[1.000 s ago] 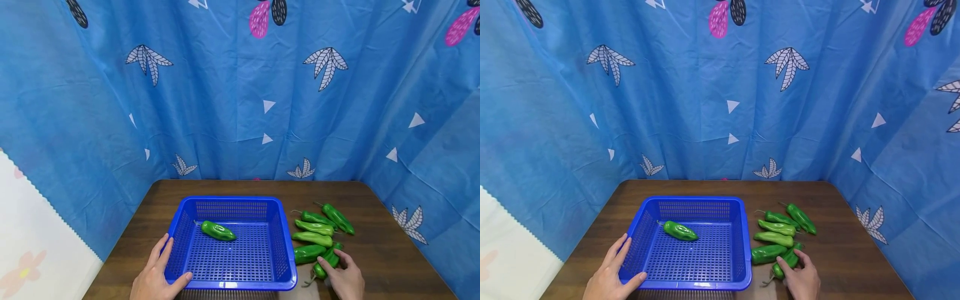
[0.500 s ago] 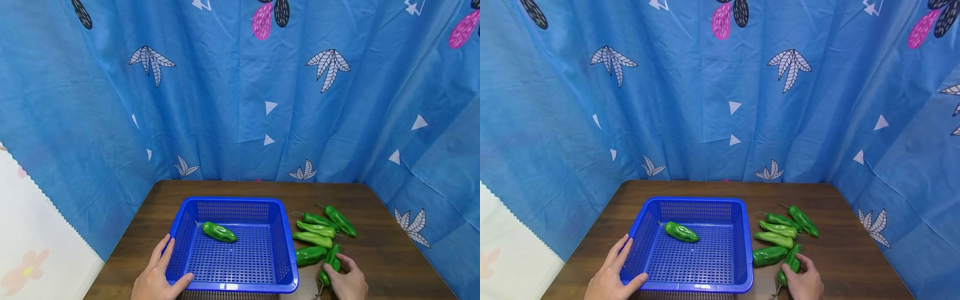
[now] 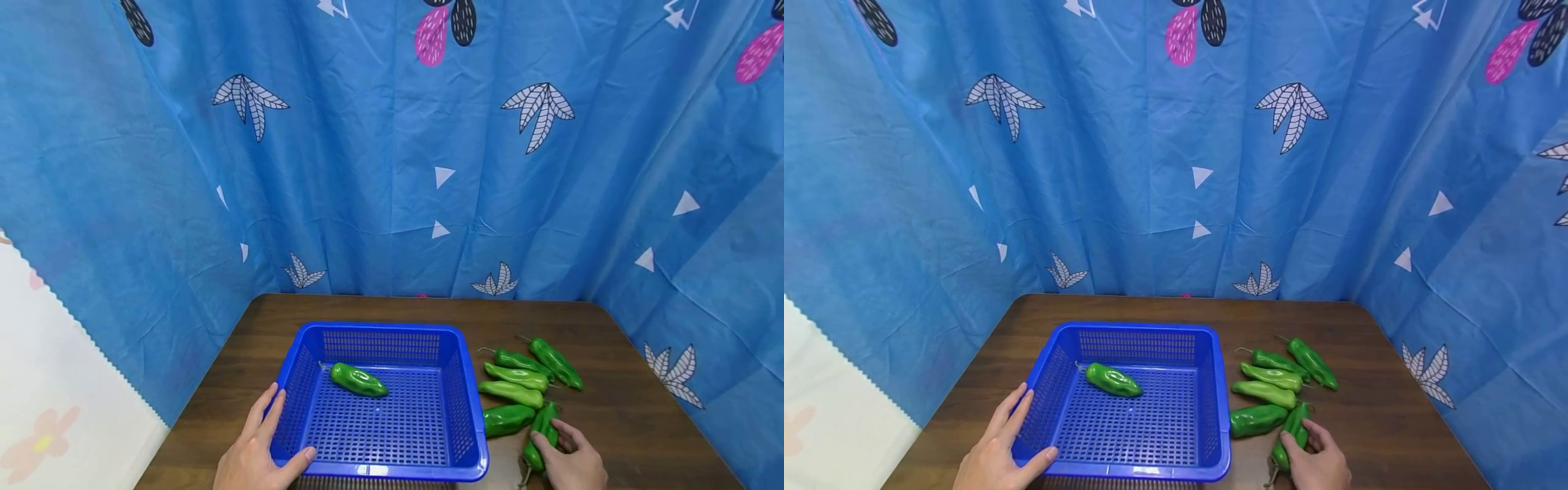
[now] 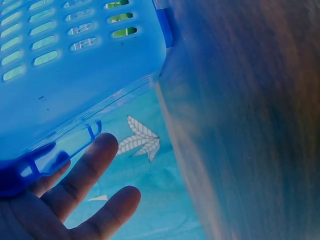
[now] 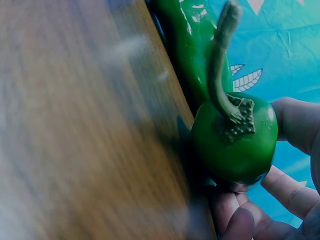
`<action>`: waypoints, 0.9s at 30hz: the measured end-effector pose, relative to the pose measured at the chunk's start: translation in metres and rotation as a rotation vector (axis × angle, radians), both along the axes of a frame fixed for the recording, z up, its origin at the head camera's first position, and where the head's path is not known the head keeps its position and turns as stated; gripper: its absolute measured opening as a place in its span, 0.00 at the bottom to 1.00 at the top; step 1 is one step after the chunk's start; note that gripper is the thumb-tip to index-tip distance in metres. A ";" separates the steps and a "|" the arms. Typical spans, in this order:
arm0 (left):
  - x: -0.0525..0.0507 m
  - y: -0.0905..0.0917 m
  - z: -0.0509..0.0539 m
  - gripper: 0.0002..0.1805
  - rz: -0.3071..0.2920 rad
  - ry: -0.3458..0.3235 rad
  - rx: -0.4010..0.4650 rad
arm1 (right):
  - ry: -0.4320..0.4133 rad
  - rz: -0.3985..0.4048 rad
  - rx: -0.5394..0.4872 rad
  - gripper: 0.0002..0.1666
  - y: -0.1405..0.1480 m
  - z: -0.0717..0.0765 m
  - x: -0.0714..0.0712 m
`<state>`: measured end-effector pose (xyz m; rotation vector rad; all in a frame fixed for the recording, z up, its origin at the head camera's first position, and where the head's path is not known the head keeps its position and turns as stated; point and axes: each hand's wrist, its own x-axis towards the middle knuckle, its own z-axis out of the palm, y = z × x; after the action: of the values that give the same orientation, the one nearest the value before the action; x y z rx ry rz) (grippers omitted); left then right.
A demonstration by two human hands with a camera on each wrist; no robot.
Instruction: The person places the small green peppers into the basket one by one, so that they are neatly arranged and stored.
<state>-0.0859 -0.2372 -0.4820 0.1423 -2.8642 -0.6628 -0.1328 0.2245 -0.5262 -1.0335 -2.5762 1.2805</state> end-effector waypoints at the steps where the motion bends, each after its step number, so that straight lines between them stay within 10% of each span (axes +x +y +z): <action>1: 0.000 0.000 0.000 0.59 0.001 -0.012 -0.002 | 0.001 -0.011 -0.003 0.37 0.001 -0.001 0.000; 27: -0.001 -0.001 0.002 0.59 0.002 -0.040 0.006 | 0.141 -0.060 -0.039 0.39 0.002 0.034 0.002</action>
<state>-0.0874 -0.2381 -0.4798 0.1610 -2.8999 -0.6757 -0.1307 0.2264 -0.4920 -0.9809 -2.4075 1.3432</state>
